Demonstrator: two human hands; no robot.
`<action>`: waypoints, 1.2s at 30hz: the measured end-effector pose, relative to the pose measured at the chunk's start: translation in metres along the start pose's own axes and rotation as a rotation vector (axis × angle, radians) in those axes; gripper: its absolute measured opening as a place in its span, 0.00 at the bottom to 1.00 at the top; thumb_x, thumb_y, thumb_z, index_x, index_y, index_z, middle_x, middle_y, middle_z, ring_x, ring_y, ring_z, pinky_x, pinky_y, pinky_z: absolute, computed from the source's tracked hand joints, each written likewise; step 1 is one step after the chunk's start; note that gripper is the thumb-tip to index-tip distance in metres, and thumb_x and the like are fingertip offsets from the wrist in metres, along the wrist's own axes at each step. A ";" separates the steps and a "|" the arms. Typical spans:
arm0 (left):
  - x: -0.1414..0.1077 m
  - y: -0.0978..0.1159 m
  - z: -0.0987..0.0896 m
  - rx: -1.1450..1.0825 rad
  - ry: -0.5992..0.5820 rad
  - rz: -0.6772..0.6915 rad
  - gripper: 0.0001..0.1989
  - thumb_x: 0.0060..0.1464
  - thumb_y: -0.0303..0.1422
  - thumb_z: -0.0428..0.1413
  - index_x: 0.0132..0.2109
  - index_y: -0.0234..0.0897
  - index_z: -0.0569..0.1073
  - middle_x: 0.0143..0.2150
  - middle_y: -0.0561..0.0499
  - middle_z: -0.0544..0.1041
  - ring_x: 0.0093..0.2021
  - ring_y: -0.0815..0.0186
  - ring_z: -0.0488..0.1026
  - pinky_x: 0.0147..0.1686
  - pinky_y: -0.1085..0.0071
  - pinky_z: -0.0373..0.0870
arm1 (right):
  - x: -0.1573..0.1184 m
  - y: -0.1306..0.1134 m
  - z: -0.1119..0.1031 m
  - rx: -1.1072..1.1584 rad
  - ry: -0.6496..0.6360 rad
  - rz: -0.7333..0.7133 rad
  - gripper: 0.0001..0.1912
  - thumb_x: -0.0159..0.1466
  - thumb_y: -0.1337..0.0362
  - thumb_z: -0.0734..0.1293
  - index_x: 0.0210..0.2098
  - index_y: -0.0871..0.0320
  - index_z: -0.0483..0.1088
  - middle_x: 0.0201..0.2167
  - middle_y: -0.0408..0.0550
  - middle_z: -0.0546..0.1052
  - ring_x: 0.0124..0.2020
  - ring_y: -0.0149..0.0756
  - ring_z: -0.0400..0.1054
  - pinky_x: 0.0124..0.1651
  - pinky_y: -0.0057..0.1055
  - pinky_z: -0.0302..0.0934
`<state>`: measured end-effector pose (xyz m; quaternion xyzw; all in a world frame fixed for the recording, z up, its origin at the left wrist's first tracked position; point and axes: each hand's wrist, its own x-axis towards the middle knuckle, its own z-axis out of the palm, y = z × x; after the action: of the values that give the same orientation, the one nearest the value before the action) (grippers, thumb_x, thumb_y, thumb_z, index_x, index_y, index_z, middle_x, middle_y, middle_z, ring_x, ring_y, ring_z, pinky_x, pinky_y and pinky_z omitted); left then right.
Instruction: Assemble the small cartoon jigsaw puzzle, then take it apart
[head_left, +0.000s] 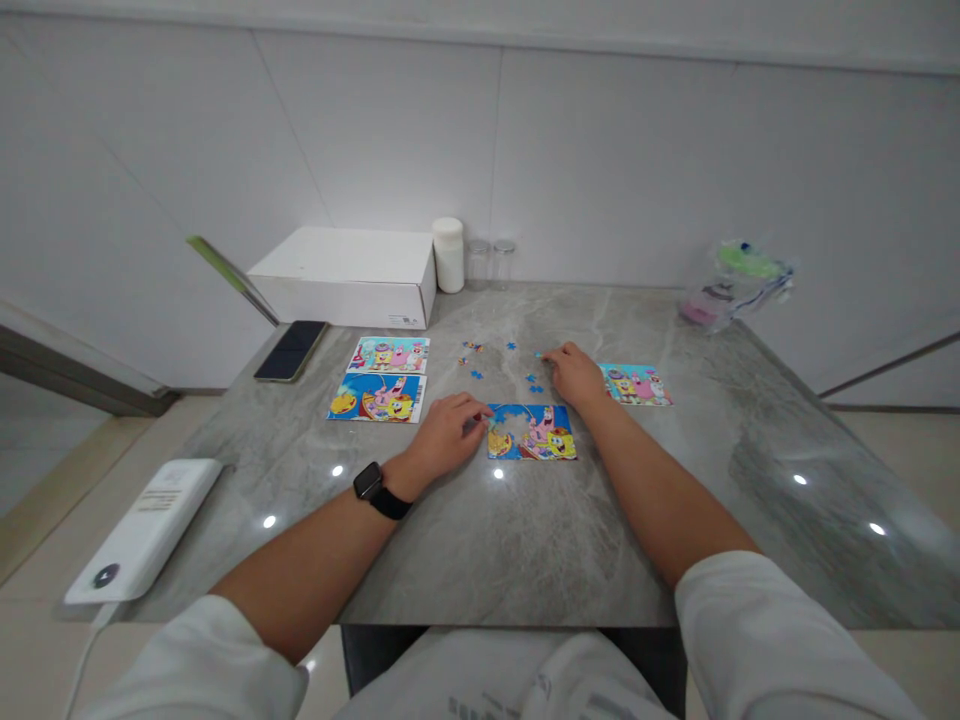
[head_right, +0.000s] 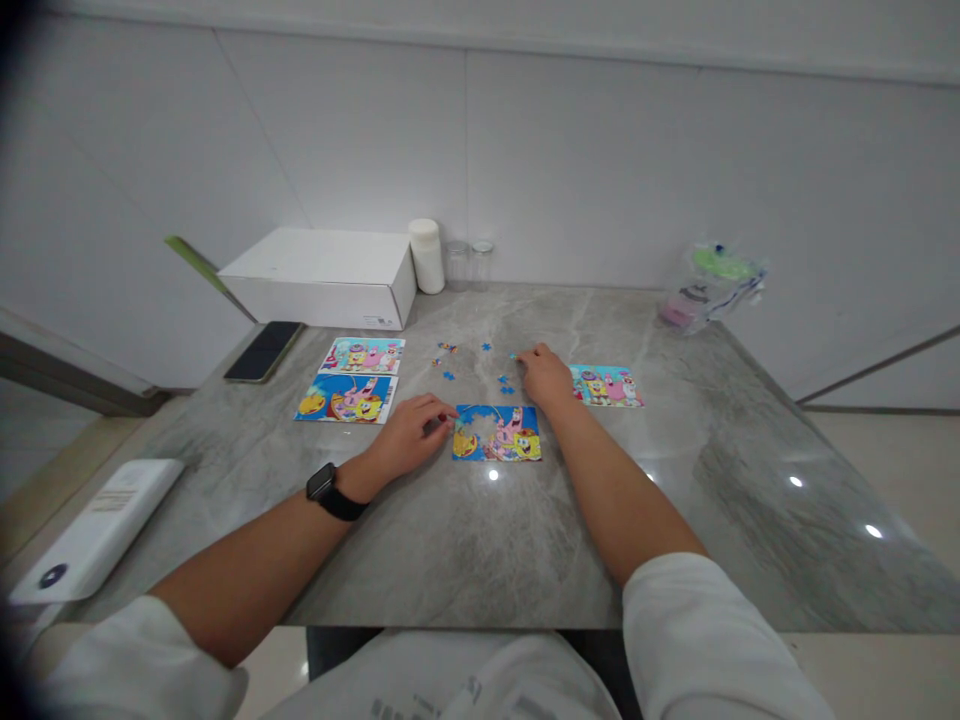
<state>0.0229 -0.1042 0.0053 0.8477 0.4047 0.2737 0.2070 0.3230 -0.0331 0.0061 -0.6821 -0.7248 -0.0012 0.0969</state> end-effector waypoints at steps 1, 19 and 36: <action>0.000 0.000 0.000 -0.003 0.004 0.000 0.10 0.67 0.31 0.56 0.50 0.41 0.81 0.44 0.47 0.81 0.45 0.61 0.77 0.47 0.63 0.71 | 0.000 0.000 -0.001 -0.005 0.009 0.013 0.20 0.74 0.69 0.59 0.57 0.54 0.79 0.56 0.57 0.76 0.53 0.45 0.73 0.53 0.34 0.65; 0.001 0.002 -0.002 0.007 0.006 -0.012 0.11 0.67 0.31 0.55 0.51 0.40 0.81 0.44 0.47 0.80 0.43 0.62 0.76 0.45 0.64 0.71 | 0.004 0.015 -0.015 0.037 -0.190 -0.015 0.11 0.67 0.66 0.69 0.48 0.58 0.80 0.46 0.53 0.83 0.48 0.41 0.75 0.50 0.32 0.64; -0.001 0.000 -0.001 -0.019 0.023 0.001 0.11 0.67 0.32 0.56 0.52 0.40 0.80 0.45 0.47 0.79 0.44 0.62 0.76 0.44 0.65 0.72 | 0.001 0.010 -0.039 0.054 -0.356 -0.025 0.14 0.64 0.70 0.70 0.48 0.56 0.82 0.42 0.49 0.85 0.41 0.38 0.77 0.42 0.29 0.62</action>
<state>0.0219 -0.1052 0.0056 0.8425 0.4042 0.2874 0.2102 0.3386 -0.0364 0.0432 -0.6594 -0.7389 0.1379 -0.0146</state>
